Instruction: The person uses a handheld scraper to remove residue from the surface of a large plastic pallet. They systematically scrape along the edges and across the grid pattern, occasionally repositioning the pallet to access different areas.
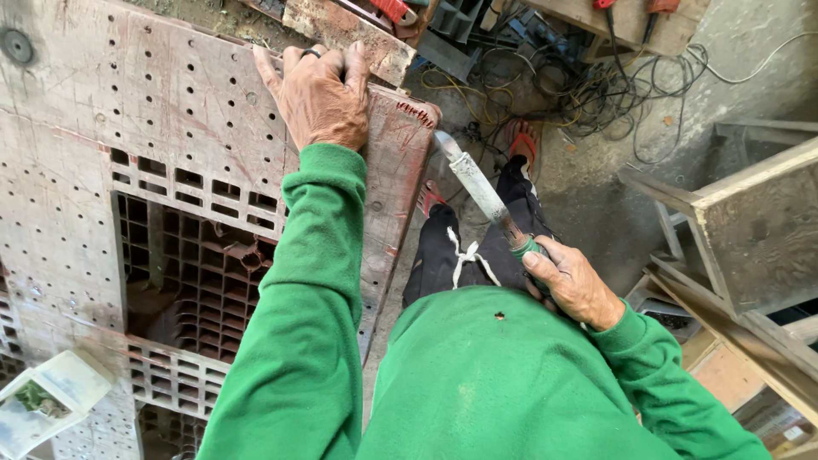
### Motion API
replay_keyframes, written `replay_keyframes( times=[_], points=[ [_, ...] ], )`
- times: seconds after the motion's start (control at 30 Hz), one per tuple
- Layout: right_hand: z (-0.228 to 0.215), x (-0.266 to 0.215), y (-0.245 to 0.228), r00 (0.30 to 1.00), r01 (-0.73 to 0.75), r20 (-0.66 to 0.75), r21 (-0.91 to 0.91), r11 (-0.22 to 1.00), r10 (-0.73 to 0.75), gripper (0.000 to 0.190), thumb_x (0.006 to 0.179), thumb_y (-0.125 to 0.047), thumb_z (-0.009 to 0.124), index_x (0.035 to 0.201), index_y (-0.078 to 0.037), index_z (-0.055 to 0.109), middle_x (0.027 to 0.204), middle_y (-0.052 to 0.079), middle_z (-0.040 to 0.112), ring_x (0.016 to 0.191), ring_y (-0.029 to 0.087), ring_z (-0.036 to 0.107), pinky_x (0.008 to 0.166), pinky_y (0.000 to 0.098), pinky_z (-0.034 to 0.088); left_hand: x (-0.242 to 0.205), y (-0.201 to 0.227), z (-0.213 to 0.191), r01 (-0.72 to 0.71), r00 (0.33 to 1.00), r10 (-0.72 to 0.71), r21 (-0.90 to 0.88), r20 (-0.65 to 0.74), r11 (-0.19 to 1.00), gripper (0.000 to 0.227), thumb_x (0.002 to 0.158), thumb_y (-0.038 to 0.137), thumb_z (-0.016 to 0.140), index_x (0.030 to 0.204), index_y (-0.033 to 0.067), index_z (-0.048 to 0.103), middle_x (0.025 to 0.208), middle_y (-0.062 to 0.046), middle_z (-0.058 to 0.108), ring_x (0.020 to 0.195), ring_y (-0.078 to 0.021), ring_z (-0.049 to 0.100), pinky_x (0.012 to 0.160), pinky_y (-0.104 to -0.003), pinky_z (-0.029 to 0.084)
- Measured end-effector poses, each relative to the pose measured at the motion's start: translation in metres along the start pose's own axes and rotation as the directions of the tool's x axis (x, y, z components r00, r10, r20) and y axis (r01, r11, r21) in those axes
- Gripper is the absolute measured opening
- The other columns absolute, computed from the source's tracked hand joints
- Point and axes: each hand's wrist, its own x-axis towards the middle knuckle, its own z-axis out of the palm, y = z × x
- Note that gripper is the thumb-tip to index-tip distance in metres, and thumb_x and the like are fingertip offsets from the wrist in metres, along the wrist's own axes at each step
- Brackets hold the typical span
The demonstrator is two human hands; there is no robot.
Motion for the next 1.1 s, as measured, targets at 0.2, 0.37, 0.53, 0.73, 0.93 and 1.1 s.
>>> replay_keyframes(
  times=[0.2, 0.37, 0.53, 0.73, 0.93, 1.1],
  points=[
    [-0.002, 0.004, -0.009, 0.999, -0.019, 0.038, -0.026, 0.999, 0.020, 0.039, 0.098, -0.046, 0.054, 0.102, -0.008, 0.061, 0.059, 0.002, 0.056, 0.046, 0.008, 0.045, 0.042, 0.0260, 0.038, 0.000, 0.000, 0.000, 0.030, 0.999, -0.030, 0.002, 0.020, 1.000, 0.047, 0.107, 0.041, 0.064, 0.070, 0.0122, 0.069, 0.071, -0.004, 0.062, 0.091, -0.0263, 0.061, 0.122, -0.057, 0.012],
    [-0.008, 0.003, -0.015, 0.997, -0.042, 0.063, -0.022, 0.999, 0.044, 0.042, 0.098, -0.047, 0.053, 0.104, -0.007, 0.062, 0.061, 0.001, 0.057, 0.046, 0.008, 0.045, 0.043, 0.0258, 0.038, 0.000, 0.000, 0.000, 0.029, 0.999, -0.030, 0.027, 0.020, 0.999, 0.048, 0.107, 0.043, 0.065, 0.070, 0.0125, 0.069, 0.072, -0.004, 0.061, 0.092, -0.0266, 0.061, 0.123, -0.056, 0.013],
    [-0.011, 0.004, -0.017, 0.995, -0.075, 0.069, 0.007, 0.997, 0.074, 0.041, 0.097, -0.046, 0.052, 0.108, -0.008, 0.062, 0.060, 0.002, 0.056, 0.045, 0.009, 0.044, 0.041, 0.0266, 0.037, -0.001, 0.001, 0.000, 0.019, 1.000, -0.019, 0.011, 0.019, 1.000, 0.049, 0.108, 0.041, 0.065, 0.068, 0.0121, 0.068, 0.074, -0.003, 0.062, 0.093, -0.0275, 0.060, 0.123, -0.056, 0.013],
    [-0.019, 0.005, -0.021, 0.996, -0.005, 0.093, -0.078, 0.997, 0.012, 0.041, 0.099, -0.046, 0.051, 0.106, -0.007, 0.062, 0.062, 0.000, 0.056, 0.049, 0.008, 0.046, 0.045, 0.0264, 0.039, 0.000, 0.004, -0.002, 0.020, 1.000, -0.020, 0.007, 0.023, 1.000, 0.049, 0.108, 0.041, 0.066, 0.069, 0.0107, 0.068, 0.074, -0.005, 0.062, 0.093, -0.0285, 0.060, 0.122, -0.057, 0.013],
    [-0.034, 0.011, -0.030, 0.991, 0.020, 0.136, -0.142, 0.990, 0.000, 0.042, 0.099, -0.048, 0.050, 0.103, -0.007, 0.062, 0.065, 0.000, 0.056, 0.055, 0.009, 0.047, 0.050, 0.0272, 0.040, 0.002, 0.007, -0.007, 0.034, 0.999, -0.034, -0.004, -0.003, 0.999, 0.046, 0.107, 0.038, 0.066, 0.071, 0.0097, 0.069, 0.077, -0.007, 0.064, 0.095, -0.0306, 0.061, 0.123, -0.056, 0.016],
    [-0.049, 0.015, -0.036, 0.988, 0.057, 0.153, -0.245, 0.968, -0.020, 0.043, 0.100, -0.048, 0.050, 0.100, -0.007, 0.062, 0.065, 0.000, 0.057, 0.058, 0.010, 0.048, 0.053, 0.0279, 0.041, 0.001, 0.009, -0.007, 0.041, 0.999, -0.041, 0.011, -0.010, 0.999, 0.046, 0.106, 0.037, 0.068, 0.070, 0.0085, 0.069, 0.076, -0.009, 0.063, 0.096, -0.0319, 0.060, 0.122, -0.056, 0.018]
  ],
)
